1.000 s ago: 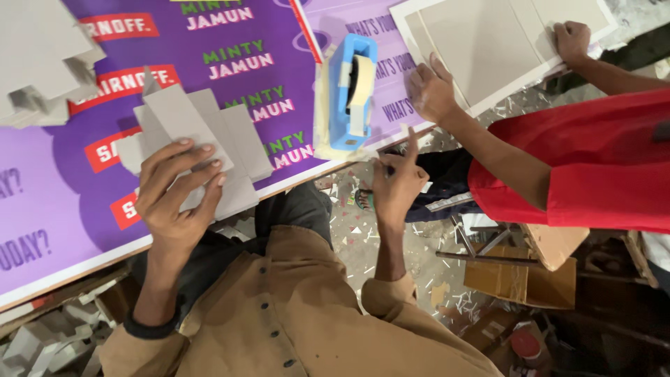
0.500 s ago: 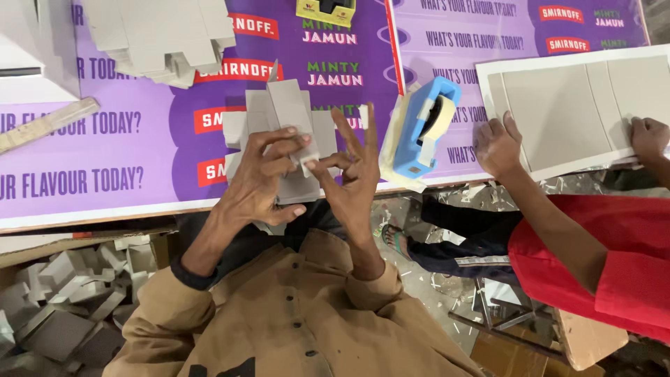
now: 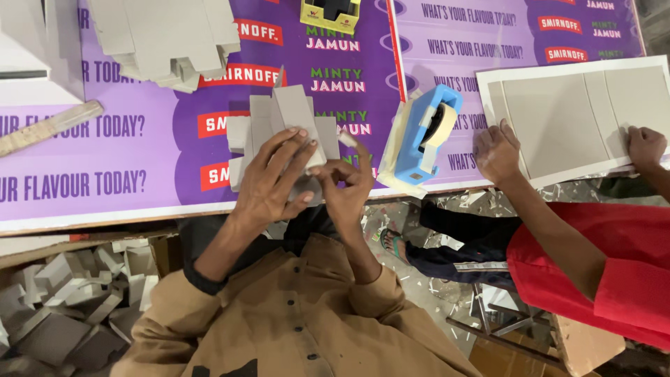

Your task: The person folds flat white cardboard pieces into small box shapes and secures the edges with adhesive tape from a blue dispenser. The person repeatedly picks up a piece, folds the flaps, applies tape, and places the finished box on the table.

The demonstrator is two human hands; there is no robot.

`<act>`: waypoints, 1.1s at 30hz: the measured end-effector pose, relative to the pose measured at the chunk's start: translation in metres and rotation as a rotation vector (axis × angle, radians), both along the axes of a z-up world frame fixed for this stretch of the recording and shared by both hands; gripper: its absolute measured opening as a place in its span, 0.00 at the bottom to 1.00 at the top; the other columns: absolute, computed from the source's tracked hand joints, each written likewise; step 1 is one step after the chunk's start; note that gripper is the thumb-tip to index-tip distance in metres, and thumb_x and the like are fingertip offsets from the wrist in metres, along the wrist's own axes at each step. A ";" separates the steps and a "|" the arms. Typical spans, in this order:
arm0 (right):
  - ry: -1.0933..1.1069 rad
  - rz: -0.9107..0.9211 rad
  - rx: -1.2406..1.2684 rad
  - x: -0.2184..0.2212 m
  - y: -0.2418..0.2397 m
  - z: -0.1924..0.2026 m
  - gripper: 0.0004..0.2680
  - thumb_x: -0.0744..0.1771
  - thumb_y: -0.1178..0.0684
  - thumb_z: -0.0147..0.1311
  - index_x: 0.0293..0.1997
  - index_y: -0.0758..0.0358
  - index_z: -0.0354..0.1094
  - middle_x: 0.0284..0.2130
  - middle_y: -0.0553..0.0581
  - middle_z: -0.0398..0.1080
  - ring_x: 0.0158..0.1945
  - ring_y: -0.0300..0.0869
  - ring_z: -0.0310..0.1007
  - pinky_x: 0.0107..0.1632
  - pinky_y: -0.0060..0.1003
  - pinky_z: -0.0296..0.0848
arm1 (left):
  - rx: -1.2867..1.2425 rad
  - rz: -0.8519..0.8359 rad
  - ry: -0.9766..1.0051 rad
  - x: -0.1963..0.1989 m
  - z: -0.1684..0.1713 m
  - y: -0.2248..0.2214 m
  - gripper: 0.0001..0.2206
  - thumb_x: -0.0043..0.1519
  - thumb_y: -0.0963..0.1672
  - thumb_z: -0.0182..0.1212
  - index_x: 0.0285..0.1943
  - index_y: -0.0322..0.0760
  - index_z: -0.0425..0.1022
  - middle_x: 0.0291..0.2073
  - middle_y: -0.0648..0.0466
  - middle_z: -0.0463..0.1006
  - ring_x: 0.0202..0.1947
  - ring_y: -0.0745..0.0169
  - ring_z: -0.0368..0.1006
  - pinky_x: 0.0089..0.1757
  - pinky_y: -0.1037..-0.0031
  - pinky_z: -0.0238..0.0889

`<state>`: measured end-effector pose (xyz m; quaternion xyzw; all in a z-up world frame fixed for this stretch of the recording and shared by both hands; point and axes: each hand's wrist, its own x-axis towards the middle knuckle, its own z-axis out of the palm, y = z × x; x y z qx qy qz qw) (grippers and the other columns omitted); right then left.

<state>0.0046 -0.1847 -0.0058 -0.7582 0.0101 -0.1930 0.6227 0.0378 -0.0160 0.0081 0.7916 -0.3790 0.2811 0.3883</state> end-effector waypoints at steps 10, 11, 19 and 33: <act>-0.108 0.058 -0.081 0.015 -0.007 -0.021 0.31 0.61 0.63 0.72 0.74 0.69 0.60 0.26 0.52 0.74 0.33 0.34 0.73 0.45 0.28 0.70 | -0.103 0.029 0.020 0.002 0.012 0.003 0.21 0.70 0.50 0.53 0.57 0.25 0.76 0.57 0.42 0.74 0.61 0.42 0.70 0.57 0.54 0.70; -0.096 0.079 -0.079 0.019 -0.003 -0.021 0.31 0.62 0.62 0.69 0.74 0.69 0.59 0.27 0.52 0.76 0.35 0.33 0.76 0.46 0.28 0.72 | -0.122 0.117 0.012 0.002 0.014 0.001 0.20 0.67 0.50 0.57 0.53 0.26 0.76 0.54 0.42 0.74 0.58 0.42 0.70 0.53 0.55 0.70; -0.070 0.141 -0.110 -0.005 0.002 0.001 0.35 0.63 0.59 0.70 0.75 0.65 0.45 0.63 0.65 0.67 0.62 0.51 0.73 0.58 0.41 0.77 | -0.776 0.349 0.609 -0.032 -0.015 0.023 0.13 0.61 0.38 0.60 0.54 0.34 0.65 0.54 0.46 0.68 0.54 0.50 0.69 0.38 0.64 0.72; -0.315 0.221 -0.740 -0.004 0.006 0.038 0.30 0.66 0.67 0.63 0.74 0.51 0.50 0.60 0.58 0.73 0.66 0.52 0.72 0.70 0.47 0.69 | -0.535 0.219 0.485 -0.044 0.009 0.002 0.10 0.62 0.38 0.68 0.52 0.31 0.77 0.44 0.47 0.81 0.45 0.52 0.79 0.45 0.67 0.70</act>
